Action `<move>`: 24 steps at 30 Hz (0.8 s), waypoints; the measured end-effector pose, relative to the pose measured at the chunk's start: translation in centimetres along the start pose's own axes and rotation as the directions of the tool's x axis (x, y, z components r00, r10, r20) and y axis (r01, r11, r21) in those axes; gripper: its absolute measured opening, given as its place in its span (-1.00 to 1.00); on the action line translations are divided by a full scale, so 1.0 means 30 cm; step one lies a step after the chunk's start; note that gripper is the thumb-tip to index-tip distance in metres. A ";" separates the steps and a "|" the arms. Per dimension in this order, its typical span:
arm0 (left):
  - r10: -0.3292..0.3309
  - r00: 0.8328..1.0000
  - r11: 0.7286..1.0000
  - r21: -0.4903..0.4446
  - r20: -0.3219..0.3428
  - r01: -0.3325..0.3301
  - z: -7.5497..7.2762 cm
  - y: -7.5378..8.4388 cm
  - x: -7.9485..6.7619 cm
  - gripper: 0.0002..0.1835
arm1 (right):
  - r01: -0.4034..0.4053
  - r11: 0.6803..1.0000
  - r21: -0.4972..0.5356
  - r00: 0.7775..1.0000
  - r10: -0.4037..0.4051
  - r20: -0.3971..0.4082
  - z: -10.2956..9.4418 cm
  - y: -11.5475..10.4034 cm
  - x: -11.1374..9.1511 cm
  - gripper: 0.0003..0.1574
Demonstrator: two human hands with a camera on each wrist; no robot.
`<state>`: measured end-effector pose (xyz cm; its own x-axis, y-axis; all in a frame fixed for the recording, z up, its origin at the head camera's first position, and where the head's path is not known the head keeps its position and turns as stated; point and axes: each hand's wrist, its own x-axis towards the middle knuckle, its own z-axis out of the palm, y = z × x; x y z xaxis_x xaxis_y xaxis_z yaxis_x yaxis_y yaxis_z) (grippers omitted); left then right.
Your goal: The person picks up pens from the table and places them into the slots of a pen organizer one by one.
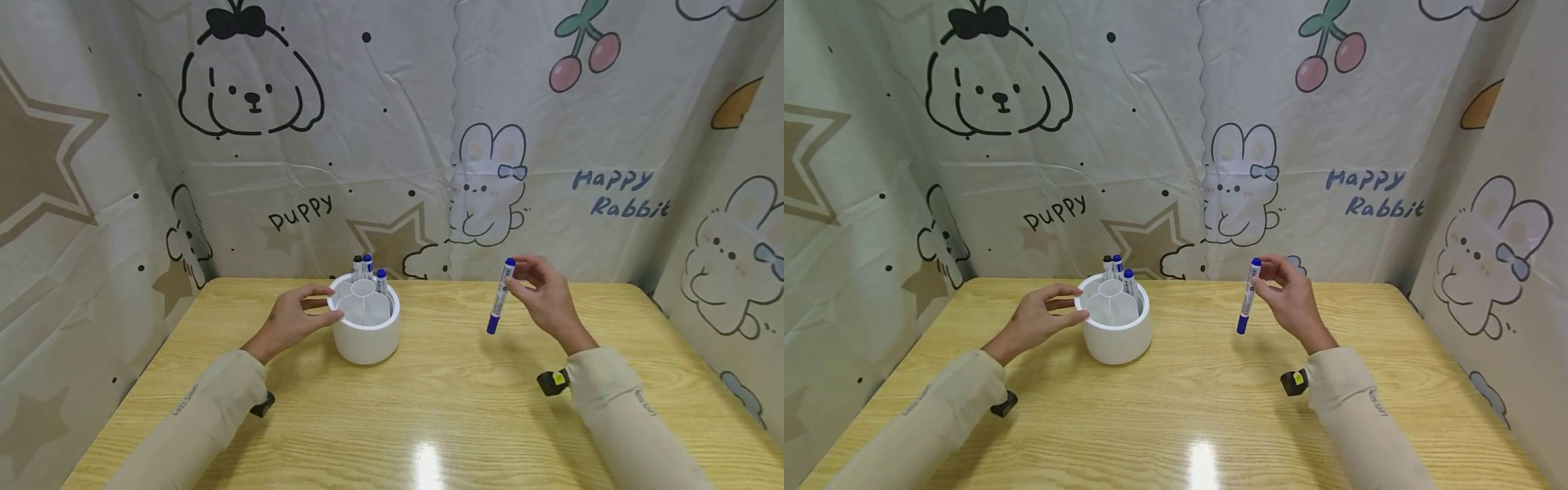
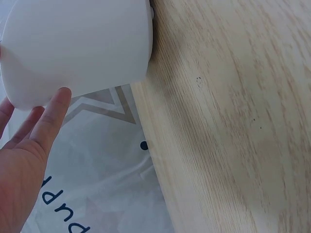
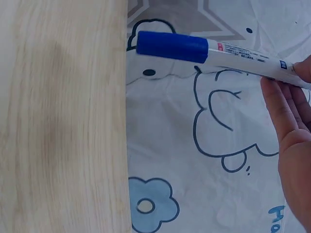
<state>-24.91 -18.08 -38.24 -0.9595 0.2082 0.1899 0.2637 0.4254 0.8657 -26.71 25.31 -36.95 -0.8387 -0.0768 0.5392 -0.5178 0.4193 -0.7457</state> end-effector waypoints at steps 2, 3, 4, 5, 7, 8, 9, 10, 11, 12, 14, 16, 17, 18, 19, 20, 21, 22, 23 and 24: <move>0.001 1.000 1.000 0.000 0.000 -0.001 0.000 -0.001 0.000 -0.47 | -0.001 1.000 0.029 1.000 0.002 -0.023 0.003 -0.006 0.001 -0.53; 0.002 1.000 1.000 0.000 0.001 -0.002 0.000 -0.002 0.000 -0.47 | -0.002 0.999 0.038 1.000 0.003 -0.031 0.004 -0.010 0.001 -0.52; 0.002 1.000 1.000 0.000 0.001 -0.002 0.000 -0.002 0.000 -0.47 | -0.002 0.999 0.049 0.999 0.004 -0.040 0.006 -0.013 0.002 -0.52; 0.002 1.000 1.000 0.000 0.000 -0.002 0.000 -0.003 0.000 -0.47 | -0.001 0.999 0.053 0.999 0.004 -0.048 0.007 -0.016 0.002 -0.53; 0.002 1.000 1.000 -0.001 -0.003 -0.002 0.002 -0.002 0.001 -0.48 | 0.001 0.998 0.062 0.998 0.003 -0.060 0.010 -0.024 0.003 -0.53; 0.003 1.000 1.000 -0.002 -0.004 -0.003 0.002 -0.002 0.001 -0.48 | 0.002 0.998 0.065 0.998 0.002 -0.067 0.011 -0.028 0.004 -0.53; 0.003 1.000 1.000 -0.002 -0.005 -0.003 0.003 -0.001 0.001 -0.48 | 0.004 0.998 0.069 0.997 0.001 -0.072 0.013 -0.031 0.005 -0.52; 0.003 1.000 1.000 -0.002 -0.007 -0.003 0.004 -0.001 0.000 -0.48 | 0.006 0.997 0.075 0.997 0.000 -0.079 0.015 -0.036 0.005 -0.52; 0.004 1.000 1.000 -0.004 -0.009 -0.004 0.005 0.001 0.000 -0.49 | 0.008 0.997 0.082 0.996 -0.001 -0.085 0.018 -0.040 0.007 -0.52; 0.005 1.000 1.000 -0.005 -0.012 -0.005 0.007 0.002 0.000 -0.49 | 0.010 0.996 0.091 0.996 -0.002 -0.091 0.020 -0.043 0.008 -0.51; 0.007 1.000 1.000 -0.004 -0.017 -0.007 0.009 0.003 -0.002 -0.49 | 0.018 0.994 0.107 0.995 -0.007 -0.102 0.025 -0.050 0.011 -0.52; 0.010 1.000 1.000 -0.003 -0.022 -0.010 0.010 0.002 -0.003 -0.50 | 0.029 0.991 0.127 0.993 -0.015 -0.113 0.032 -0.059 0.013 -0.53; 0.011 1.000 1.000 -0.001 -0.025 -0.011 0.011 0.001 -0.004 -0.50 | 0.037 0.990 0.139 0.993 -0.020 -0.120 0.035 -0.062 0.015 -0.53; 0.012 1.000 1.000 0.003 -0.027 -0.012 0.011 0.000 -0.005 -0.50 | 0.046 0.988 0.149 0.991 -0.027 -0.129 0.038 -0.067 0.017 -0.54; 0.012 0.999 1.000 0.006 -0.030 -0.012 0.011 -0.001 -0.006 -0.50 | 0.055 0.985 0.161 0.990 -0.033 -0.137 0.042 -0.072 0.019 -0.55; 0.013 0.999 1.000 0.008 -0.032 -0.013 0.012 -0.001 -0.006 -0.50 | 0.064 0.983 0.173 0.989 -0.038 -0.146 0.047 -0.077 0.022 -0.55; 0.013 0.999 1.000 0.013 -0.036 -0.013 0.012 -0.001 -0.007 -0.50 | 0.071 0.979 0.189 0.987 -0.042 -0.155 0.051 -0.082 0.025 -0.55; 0.011 0.999 1.000 0.018 -0.039 -0.010 0.013 0.000 -0.008 -0.50 | 0.080 0.975 0.208 0.986 -0.046 -0.163 0.056 -0.088 0.027 -0.56; 0.010 0.999 1.000 0.024 -0.042 -0.009 0.014 0.001 -0.009 -0.50 | 0.088 0.969 0.230 0.984 -0.049 -0.171 0.060 -0.093 0.029 -0.55; 0.010 0.999 1.000 0.027 -0.046 -0.008 0.015 0.003 -0.010 -0.50 | 0.095 0.963 0.251 0.983 -0.050 -0.178 0.065 -0.097 0.031 -0.55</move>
<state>-24.56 -17.71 -38.44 -0.9605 0.1716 0.2193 0.2743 0.4475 0.8512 -26.31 22.26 -35.02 -0.7681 0.0642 0.6371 -0.6207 0.1696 -0.7654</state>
